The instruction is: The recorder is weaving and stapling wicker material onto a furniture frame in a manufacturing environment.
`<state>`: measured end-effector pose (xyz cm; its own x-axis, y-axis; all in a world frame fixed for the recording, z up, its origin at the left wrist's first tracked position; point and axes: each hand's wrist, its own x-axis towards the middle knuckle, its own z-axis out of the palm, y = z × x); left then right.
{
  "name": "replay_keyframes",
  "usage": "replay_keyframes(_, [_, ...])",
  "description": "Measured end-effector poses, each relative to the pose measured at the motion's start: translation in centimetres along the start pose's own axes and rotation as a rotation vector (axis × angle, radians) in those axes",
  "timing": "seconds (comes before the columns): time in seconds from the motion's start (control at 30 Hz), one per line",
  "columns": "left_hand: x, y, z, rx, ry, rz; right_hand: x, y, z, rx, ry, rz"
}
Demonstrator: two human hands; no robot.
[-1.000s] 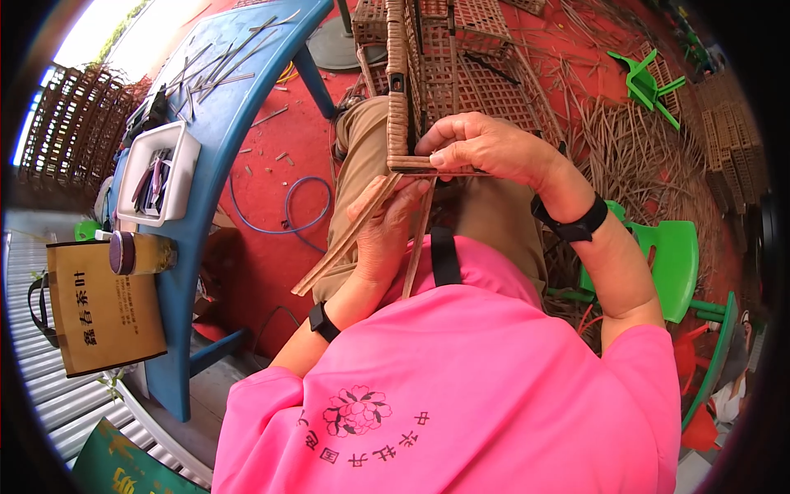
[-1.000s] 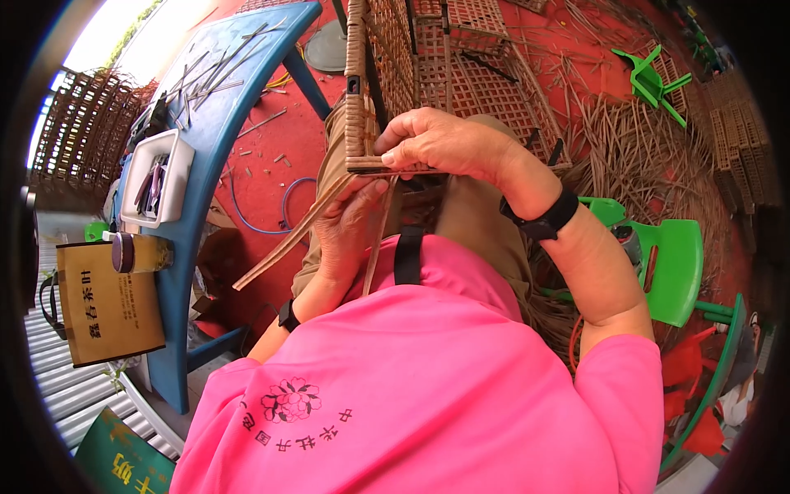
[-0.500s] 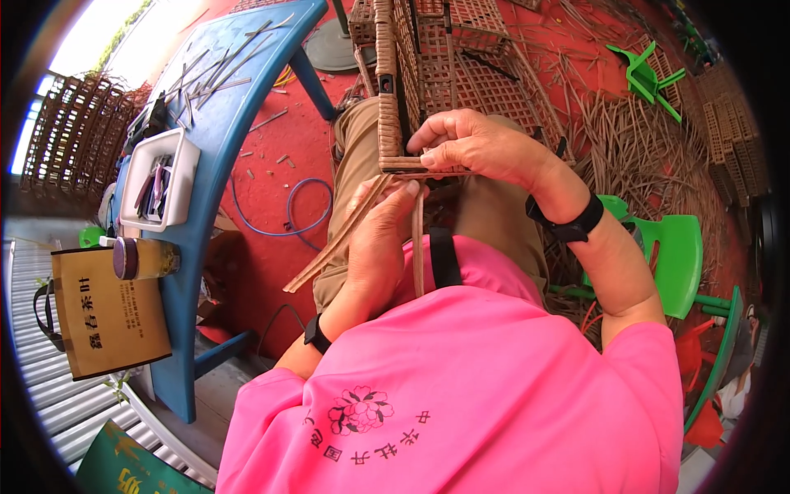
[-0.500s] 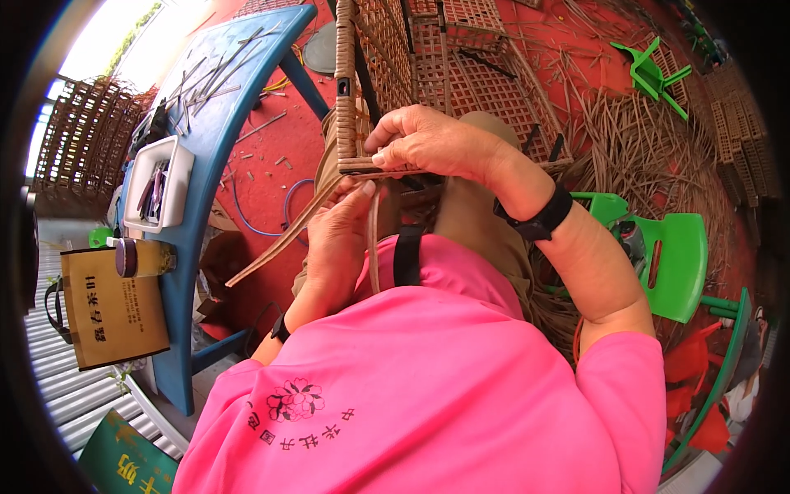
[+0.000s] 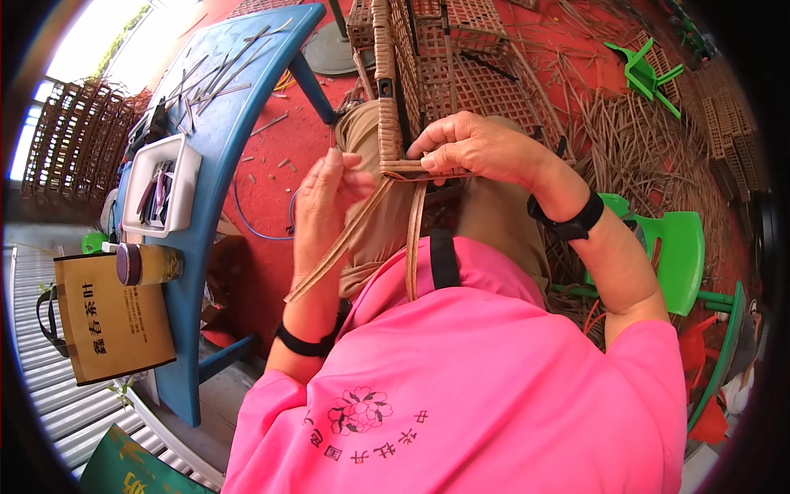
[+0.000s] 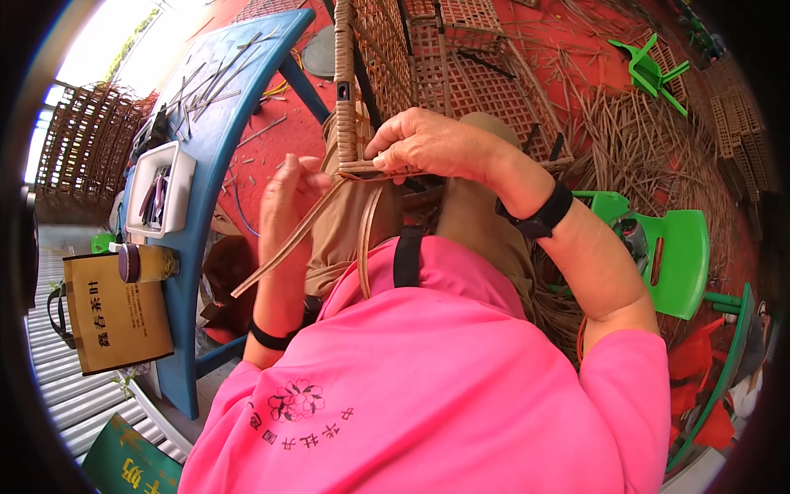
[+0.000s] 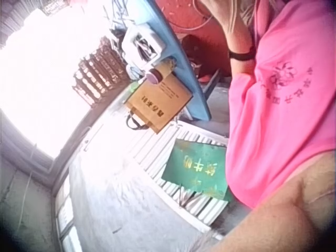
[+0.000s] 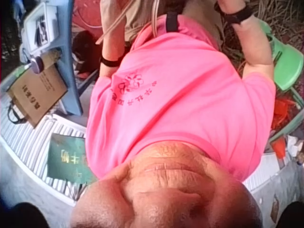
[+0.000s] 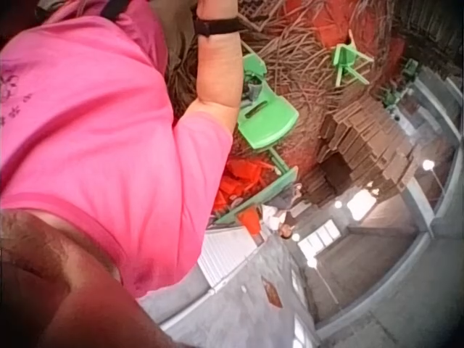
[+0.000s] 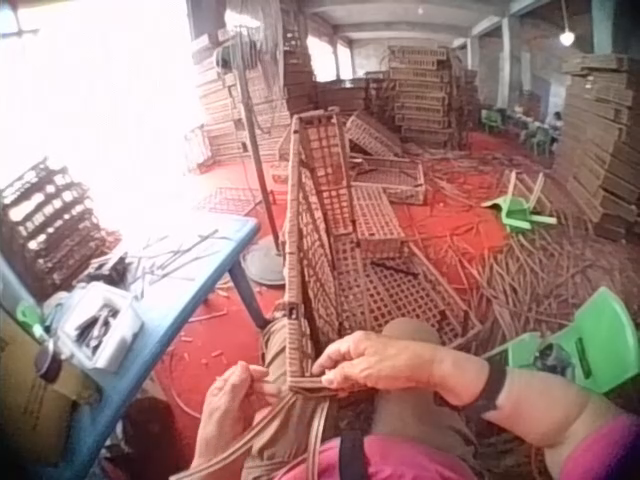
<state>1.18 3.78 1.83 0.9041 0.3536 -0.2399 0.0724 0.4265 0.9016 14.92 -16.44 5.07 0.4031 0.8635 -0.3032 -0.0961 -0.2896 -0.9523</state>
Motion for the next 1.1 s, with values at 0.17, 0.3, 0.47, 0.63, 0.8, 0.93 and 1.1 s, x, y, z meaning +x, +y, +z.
replay_keyframes(0.17, [-0.4,2.5,0.9,0.756,-0.257,0.308,0.2,0.1,0.0,0.038,-0.032,0.018])
replay_keyframes(0.3, [-1.0,3.3,1.8,1.242,-0.268,0.658,0.2,0.3,-0.1,0.090,-0.014,0.043])
replay_keyframes(0.47, [-1.6,2.8,1.9,1.285,-0.331,1.093,0.4,0.5,-0.1,0.073,-0.011,0.069])
replay_keyframes(0.63, [-3.0,3.7,2.7,1.257,-0.366,1.265,0.1,0.5,-0.1,0.063,0.020,0.040])
replay_keyframes(0.8, [-2.2,6.2,3.4,1.085,-0.323,1.249,0.3,0.2,-0.2,0.024,-0.008,0.063])
replay_keyframes(0.93, [-2.9,4.7,3.6,1.315,-0.390,1.020,0.2,0.2,-0.1,0.023,0.022,0.007])
replay_keyframes(1.1, [-1.1,3.1,3.1,1.502,-0.422,1.161,0.1,0.1,-0.5,0.021,-0.051,0.025])
